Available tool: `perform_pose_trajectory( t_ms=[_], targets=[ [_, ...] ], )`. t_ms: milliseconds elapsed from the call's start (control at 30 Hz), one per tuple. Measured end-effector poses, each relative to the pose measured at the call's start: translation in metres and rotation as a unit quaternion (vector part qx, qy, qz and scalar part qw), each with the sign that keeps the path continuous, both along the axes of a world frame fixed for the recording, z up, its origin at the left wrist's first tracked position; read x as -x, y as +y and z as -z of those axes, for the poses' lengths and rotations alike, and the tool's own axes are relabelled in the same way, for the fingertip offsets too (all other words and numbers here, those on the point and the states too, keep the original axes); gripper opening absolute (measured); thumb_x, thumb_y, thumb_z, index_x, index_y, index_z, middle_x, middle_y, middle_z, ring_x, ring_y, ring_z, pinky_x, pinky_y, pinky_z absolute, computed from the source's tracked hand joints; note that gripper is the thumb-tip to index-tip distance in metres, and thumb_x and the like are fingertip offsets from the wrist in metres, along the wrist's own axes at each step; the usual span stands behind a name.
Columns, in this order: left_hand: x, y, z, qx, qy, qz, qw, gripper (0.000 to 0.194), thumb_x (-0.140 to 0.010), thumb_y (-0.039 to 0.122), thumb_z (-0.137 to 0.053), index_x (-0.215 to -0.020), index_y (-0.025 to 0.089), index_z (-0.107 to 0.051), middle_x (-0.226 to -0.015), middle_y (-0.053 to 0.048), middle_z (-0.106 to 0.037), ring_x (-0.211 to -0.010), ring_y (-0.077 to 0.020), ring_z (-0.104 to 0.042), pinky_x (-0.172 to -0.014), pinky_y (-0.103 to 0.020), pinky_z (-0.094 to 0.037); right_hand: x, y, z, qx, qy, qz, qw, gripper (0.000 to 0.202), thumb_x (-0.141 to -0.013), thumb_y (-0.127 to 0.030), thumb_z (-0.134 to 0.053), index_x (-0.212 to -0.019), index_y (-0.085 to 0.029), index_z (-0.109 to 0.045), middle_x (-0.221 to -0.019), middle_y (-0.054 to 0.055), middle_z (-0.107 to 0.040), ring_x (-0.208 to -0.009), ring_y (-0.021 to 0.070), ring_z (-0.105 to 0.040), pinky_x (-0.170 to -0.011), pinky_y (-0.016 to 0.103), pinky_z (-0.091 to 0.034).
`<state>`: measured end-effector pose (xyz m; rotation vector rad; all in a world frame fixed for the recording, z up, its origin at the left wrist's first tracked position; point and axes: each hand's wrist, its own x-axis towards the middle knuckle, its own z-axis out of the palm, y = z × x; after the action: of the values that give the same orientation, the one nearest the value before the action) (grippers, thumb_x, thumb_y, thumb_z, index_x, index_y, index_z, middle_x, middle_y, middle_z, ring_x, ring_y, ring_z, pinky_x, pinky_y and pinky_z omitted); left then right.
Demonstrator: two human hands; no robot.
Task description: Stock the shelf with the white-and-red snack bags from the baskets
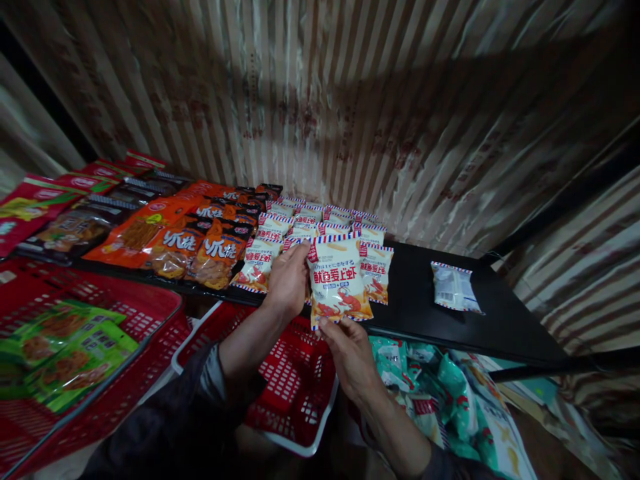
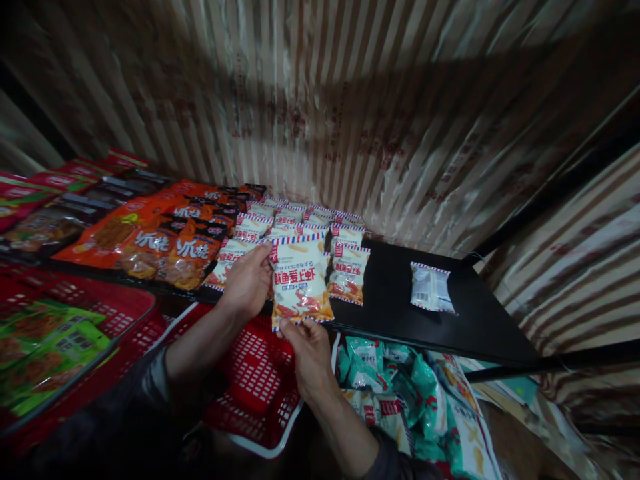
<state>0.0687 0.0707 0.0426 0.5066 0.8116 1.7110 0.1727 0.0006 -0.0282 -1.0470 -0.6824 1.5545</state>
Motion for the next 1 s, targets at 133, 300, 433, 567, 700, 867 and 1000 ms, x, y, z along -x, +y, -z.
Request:
perform_pose_trajectory(
  t_ms=[133,300,433,567,700,867,1000],
  targets=[
    [0.002,0.0,0.001,0.002,0.008,0.011,1.0,0.012,-0.075,0.029,-0.068,-0.074,0.018,-0.065,-0.069,-0.003,-0.072,-0.084,-0.0213,-0.071,-0.077,-0.034,-0.055,0.003,-0.005,0.004,0.001,0.001,-0.021,1.0,0.028,-0.056,-0.038,-0.088,-0.064,-0.018,-0.07,-0.06,-0.002,-0.066,-0.059,0.0108,-0.056,-0.067,0.026,-0.046],
    [0.002,-0.001,0.002,-0.008,0.011,0.009,1.0,0.018,-0.072,0.035,-0.071,-0.075,0.019,-0.066,-0.071,-0.005,-0.073,-0.084,-0.0224,-0.071,-0.075,-0.034,-0.056,0.005,-0.006,0.0,-0.004,0.0,-0.031,1.0,0.029,-0.054,-0.037,-0.088,-0.071,-0.018,-0.073,-0.067,0.0,-0.07,-0.063,0.0129,-0.059,-0.067,0.028,-0.048],
    [0.003,-0.001,0.002,-0.013,0.017,0.016,1.0,0.022,-0.069,0.038,-0.074,-0.076,0.019,-0.066,-0.071,-0.005,-0.073,-0.084,-0.0228,-0.071,-0.074,-0.034,-0.056,0.006,-0.006,0.001,-0.009,-0.012,-0.034,0.999,0.03,-0.055,-0.038,-0.087,-0.073,-0.019,-0.073,-0.069,0.001,-0.071,-0.065,0.0144,-0.061,-0.07,0.03,-0.05],
    [0.006,0.001,0.001,-0.024,0.022,0.001,0.999,0.024,-0.068,0.04,-0.075,-0.074,0.018,-0.065,-0.07,-0.004,-0.073,-0.083,-0.0232,-0.071,-0.074,-0.034,-0.056,-0.007,-0.001,-0.002,-0.049,-0.073,-0.118,0.989,0.028,-0.063,-0.04,-0.082,-0.082,-0.021,-0.073,-0.083,0.004,-0.075,-0.08,0.0189,-0.067,-0.087,0.036,-0.05],
    [0.009,0.0,-0.003,-0.031,0.03,-0.013,0.999,0.026,-0.067,0.041,-0.076,-0.071,0.018,-0.064,-0.069,-0.004,-0.072,-0.082,-0.0235,-0.071,-0.073,-0.034,-0.056,-0.042,0.016,-0.015,-0.095,-0.162,-0.335,0.923,0.023,-0.07,-0.034,-0.075,-0.088,-0.02,-0.074,-0.1,0.008,-0.075,-0.098,0.0239,-0.067,-0.099,0.044,-0.045],
    [0.007,-0.006,-0.006,-0.006,0.039,0.001,0.999,0.024,-0.07,0.039,-0.073,-0.069,0.018,-0.063,-0.064,-0.003,-0.07,-0.075,-0.0212,-0.07,-0.069,-0.032,-0.055,-0.072,0.038,-0.033,-0.166,-0.203,-0.258,0.93,0.032,-0.073,-0.031,-0.073,-0.105,-0.025,-0.072,-0.105,0.003,-0.073,-0.102,0.0231,-0.065,-0.099,0.041,-0.045],
    [-0.002,-0.011,0.001,0.016,0.084,0.047,0.995,0.024,-0.074,0.039,-0.07,-0.065,0.019,-0.061,-0.055,0.0,-0.063,-0.058,-0.0154,-0.063,-0.058,-0.027,-0.05,-0.067,0.041,-0.044,-0.134,-0.122,-0.07,0.981,0.04,-0.071,-0.055,-0.073,-0.095,-0.023,-0.074,-0.09,0.004,-0.073,-0.081,0.0192,-0.065,-0.079,0.034,-0.052]
  ],
)
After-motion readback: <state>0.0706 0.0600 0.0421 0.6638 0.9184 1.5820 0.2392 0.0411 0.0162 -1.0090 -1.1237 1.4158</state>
